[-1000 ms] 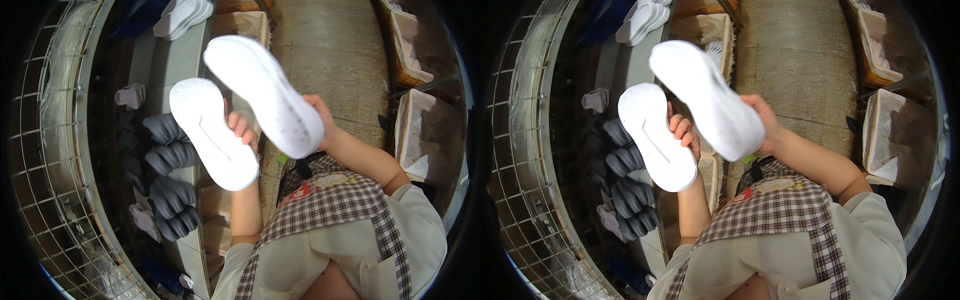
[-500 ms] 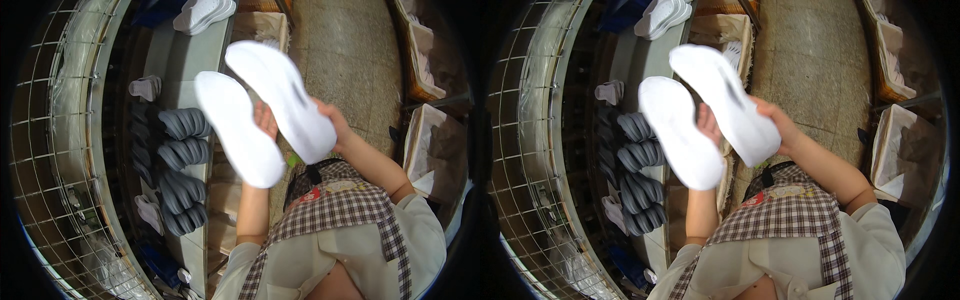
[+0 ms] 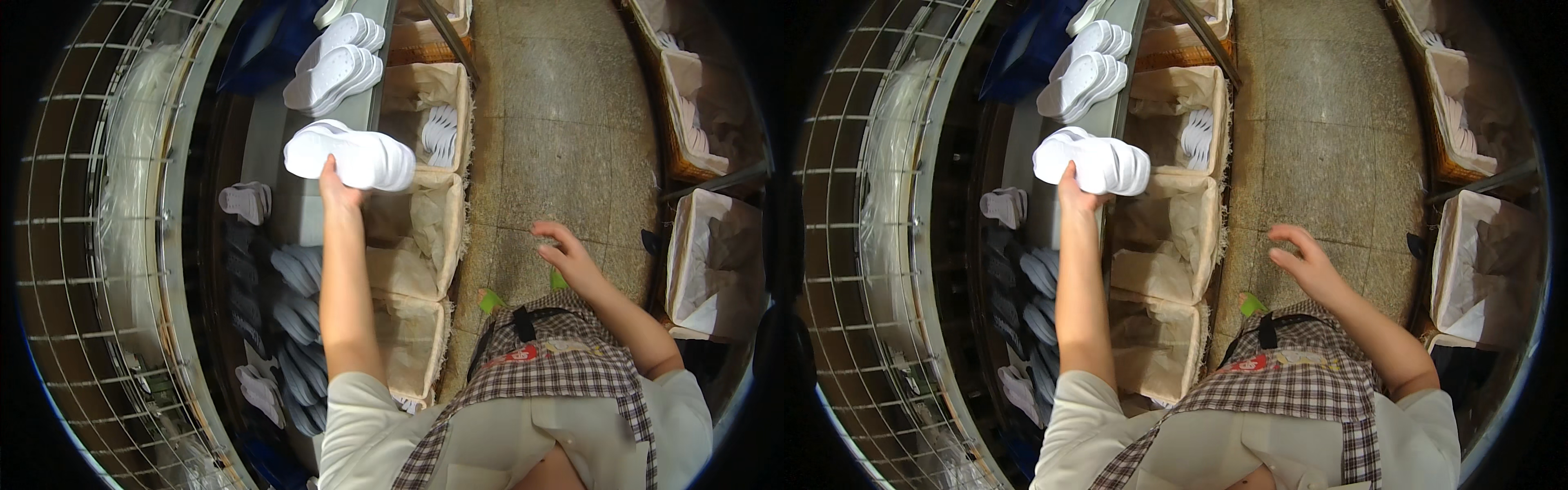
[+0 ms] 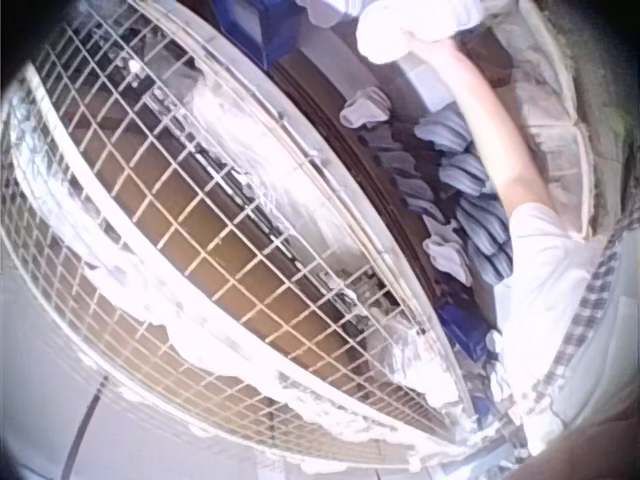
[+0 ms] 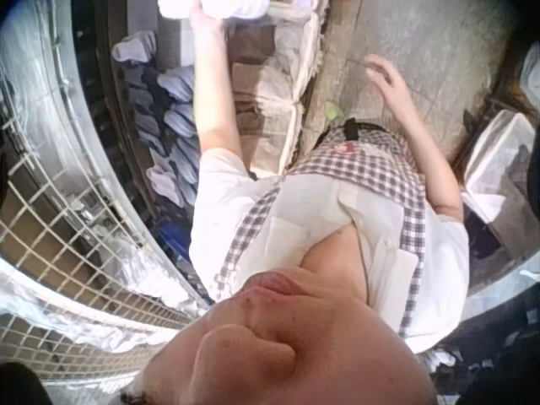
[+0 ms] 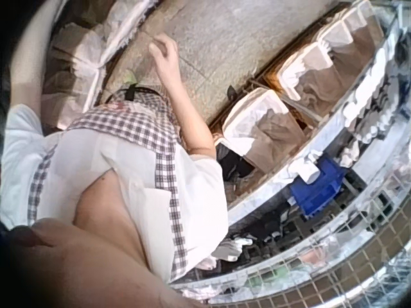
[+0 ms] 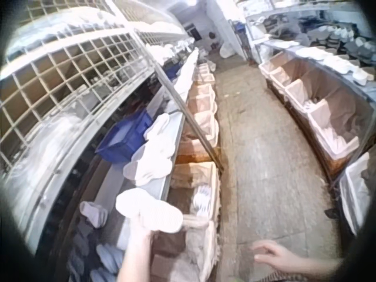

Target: The person picks up stacks of white and gray slippers from a metal shelf, inspects them, and places them into cloth bins. They also dip some gray slippers into a metal bucket of water and continue stacking them in bins.

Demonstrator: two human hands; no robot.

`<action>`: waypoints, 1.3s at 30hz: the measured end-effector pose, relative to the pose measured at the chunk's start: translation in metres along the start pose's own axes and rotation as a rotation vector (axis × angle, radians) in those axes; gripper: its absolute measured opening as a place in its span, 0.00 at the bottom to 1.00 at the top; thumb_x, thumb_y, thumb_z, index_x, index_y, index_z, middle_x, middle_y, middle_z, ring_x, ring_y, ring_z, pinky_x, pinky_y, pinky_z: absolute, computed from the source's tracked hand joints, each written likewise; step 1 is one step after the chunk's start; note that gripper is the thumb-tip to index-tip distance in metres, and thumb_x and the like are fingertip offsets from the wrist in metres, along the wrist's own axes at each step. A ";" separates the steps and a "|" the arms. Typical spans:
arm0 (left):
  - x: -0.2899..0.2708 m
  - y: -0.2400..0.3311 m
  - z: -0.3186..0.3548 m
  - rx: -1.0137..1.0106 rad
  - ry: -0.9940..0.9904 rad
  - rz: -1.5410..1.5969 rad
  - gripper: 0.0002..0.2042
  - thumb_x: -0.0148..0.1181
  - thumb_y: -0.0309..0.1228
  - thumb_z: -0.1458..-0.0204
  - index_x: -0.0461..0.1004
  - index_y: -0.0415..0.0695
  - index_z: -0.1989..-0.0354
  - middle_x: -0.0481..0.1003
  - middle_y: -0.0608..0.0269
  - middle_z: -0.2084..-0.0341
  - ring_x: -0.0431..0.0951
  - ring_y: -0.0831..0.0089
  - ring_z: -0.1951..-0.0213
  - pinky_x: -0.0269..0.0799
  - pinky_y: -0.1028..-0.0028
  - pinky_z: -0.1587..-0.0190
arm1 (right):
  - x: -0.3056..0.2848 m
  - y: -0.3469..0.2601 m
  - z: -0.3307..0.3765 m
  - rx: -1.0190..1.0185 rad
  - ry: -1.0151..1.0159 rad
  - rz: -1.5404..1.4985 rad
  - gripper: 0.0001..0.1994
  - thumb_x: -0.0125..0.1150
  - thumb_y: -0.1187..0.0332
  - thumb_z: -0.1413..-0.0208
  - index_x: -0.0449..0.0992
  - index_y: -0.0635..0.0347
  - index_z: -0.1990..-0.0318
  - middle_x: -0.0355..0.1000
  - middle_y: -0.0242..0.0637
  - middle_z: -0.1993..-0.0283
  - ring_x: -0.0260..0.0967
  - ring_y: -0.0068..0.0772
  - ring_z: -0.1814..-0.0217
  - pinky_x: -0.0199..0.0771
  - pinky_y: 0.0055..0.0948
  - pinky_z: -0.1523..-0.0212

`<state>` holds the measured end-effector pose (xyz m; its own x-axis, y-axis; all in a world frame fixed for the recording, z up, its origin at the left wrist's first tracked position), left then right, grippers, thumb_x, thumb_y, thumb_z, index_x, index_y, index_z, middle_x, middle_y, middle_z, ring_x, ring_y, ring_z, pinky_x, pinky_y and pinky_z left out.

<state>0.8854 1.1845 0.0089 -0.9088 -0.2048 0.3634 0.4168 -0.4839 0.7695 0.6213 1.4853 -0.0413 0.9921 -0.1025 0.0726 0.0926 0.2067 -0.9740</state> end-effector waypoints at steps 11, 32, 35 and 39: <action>-0.081 0.059 -0.148 -0.013 0.372 -0.186 0.27 0.49 0.51 0.49 0.61 0.54 0.42 0.61 0.65 0.42 0.56 0.61 0.40 0.52 0.42 0.48 | -0.011 0.075 0.032 0.252 0.122 -0.188 0.12 0.56 0.67 0.46 0.70 0.59 0.55 0.62 0.35 0.46 0.59 0.28 0.45 0.62 0.28 0.49; -0.290 0.226 -0.132 0.603 1.022 -0.988 0.21 0.50 0.34 0.48 0.66 0.26 0.53 0.68 0.42 0.52 0.71 0.61 0.52 0.68 0.70 0.52 | -0.003 0.146 0.094 0.556 0.380 -0.178 0.11 0.57 0.69 0.47 0.69 0.62 0.57 0.67 0.29 0.64 0.62 0.20 0.61 0.62 0.20 0.58; -0.243 0.241 -0.136 0.751 0.818 -1.125 0.19 0.52 0.31 0.49 0.67 0.26 0.54 0.69 0.42 0.54 0.72 0.62 0.54 0.71 0.70 0.55 | 0.001 0.144 0.089 0.527 0.310 -0.137 0.12 0.57 0.69 0.47 0.68 0.62 0.57 0.67 0.30 0.64 0.62 0.19 0.62 0.62 0.20 0.61; -0.150 0.252 -0.110 0.829 0.758 -1.069 0.17 0.53 0.25 0.50 0.67 0.24 0.56 0.69 0.43 0.55 0.72 0.62 0.55 0.73 0.71 0.56 | 0.001 0.117 0.054 0.386 0.201 -0.014 0.13 0.58 0.69 0.48 0.67 0.62 0.55 0.67 0.33 0.62 0.63 0.21 0.60 0.64 0.22 0.61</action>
<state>1.1251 1.0001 0.0908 -0.4686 -0.5752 -0.6705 -0.7496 -0.1426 0.6463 0.6374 1.5616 -0.1441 0.9578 -0.2874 0.0047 0.1686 0.5484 -0.8191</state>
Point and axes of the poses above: each hand's wrist, its own z-axis away from the middle knuckle, its own x-axis out of the palm, y = z × x, the point moved 9 cm from there along -z, towards the middle knuckle
